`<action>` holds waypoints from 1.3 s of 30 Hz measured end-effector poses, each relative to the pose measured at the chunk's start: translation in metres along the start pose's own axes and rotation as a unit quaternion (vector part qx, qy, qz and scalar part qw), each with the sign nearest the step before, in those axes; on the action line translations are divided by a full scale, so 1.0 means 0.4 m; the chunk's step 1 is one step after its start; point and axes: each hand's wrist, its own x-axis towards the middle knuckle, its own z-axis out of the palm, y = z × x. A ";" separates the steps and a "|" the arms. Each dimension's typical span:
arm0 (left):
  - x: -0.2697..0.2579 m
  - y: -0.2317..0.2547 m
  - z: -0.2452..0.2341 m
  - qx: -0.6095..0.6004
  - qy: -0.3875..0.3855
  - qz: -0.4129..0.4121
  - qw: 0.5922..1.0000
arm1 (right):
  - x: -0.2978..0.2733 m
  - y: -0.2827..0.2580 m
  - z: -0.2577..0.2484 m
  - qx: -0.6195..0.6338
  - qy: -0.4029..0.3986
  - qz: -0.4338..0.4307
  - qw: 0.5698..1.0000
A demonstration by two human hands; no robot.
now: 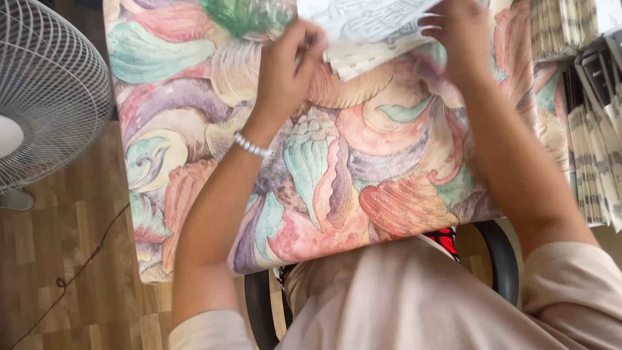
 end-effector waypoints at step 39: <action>-0.197 0.046 0.026 -0.070 0.139 -0.163 0.974 | -0.181 -0.006 -0.074 0.059 -0.164 -0.204 0.963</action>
